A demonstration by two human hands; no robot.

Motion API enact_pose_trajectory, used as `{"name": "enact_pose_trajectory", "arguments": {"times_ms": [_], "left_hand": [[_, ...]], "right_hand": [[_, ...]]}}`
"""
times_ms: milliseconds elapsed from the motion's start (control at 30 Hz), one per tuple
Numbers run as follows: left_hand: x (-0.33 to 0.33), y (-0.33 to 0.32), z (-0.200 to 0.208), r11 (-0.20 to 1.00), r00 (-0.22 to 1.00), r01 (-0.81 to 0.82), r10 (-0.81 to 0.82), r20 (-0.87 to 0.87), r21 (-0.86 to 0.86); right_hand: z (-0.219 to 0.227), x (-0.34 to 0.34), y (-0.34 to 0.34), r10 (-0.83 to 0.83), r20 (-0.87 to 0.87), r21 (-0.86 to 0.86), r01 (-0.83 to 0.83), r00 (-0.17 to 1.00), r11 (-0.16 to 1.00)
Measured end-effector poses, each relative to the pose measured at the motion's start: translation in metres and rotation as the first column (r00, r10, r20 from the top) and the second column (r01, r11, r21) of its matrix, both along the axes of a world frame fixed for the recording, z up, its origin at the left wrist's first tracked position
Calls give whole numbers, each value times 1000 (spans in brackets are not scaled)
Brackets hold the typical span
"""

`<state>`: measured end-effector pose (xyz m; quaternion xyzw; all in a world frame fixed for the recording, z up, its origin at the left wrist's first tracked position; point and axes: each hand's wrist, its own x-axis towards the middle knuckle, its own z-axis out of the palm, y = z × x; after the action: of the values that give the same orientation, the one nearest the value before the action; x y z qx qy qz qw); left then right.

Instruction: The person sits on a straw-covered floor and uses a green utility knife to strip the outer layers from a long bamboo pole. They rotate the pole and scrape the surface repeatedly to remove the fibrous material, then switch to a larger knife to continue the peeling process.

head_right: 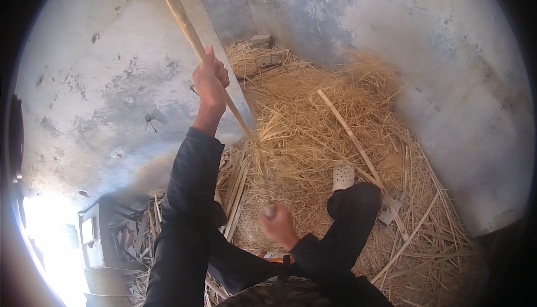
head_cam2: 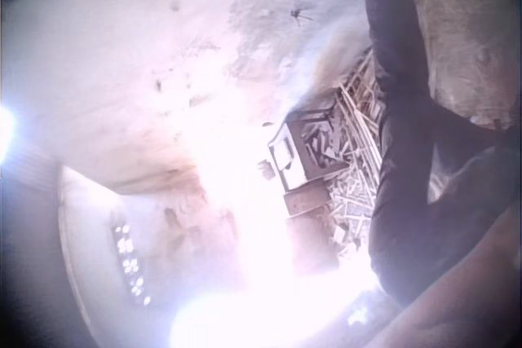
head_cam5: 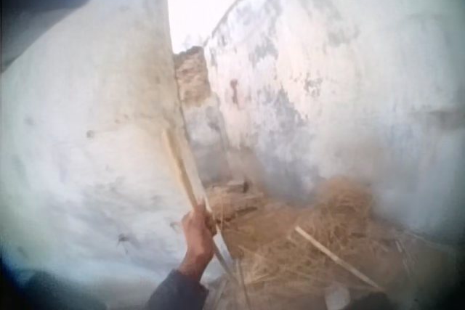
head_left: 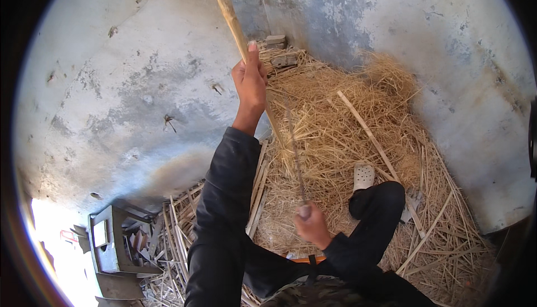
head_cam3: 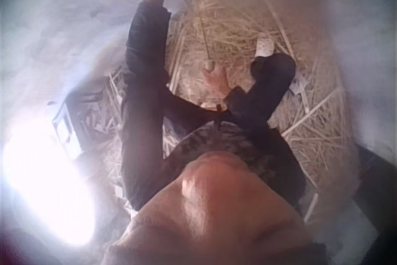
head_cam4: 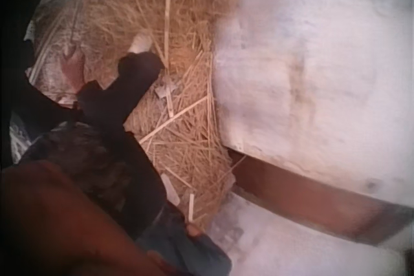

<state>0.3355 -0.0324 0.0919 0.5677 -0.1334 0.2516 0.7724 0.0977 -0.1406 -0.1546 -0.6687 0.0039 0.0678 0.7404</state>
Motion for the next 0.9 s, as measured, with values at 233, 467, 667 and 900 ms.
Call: {"name": "enact_pose_trajectory", "arguments": {"times_ms": [233,467,667,900], "left_hand": [[2,3,-1,995,999,44,-45,6,89],[0,21,-2,977,978,210,-209,-27,35],[-3,3,-4,971,974,226,-224,-28,79],[6,21,-5,989,990,144,-144,-13,20]], "right_hand": [[-49,42,36,55,-352,59,-37,934,998],[-11,51,-23,504,-457,705,-47,733,708],[79,45,-8,180,-265,462,-39,947,886],[-37,34,29,-75,-80,-54,71,994,996]]}}
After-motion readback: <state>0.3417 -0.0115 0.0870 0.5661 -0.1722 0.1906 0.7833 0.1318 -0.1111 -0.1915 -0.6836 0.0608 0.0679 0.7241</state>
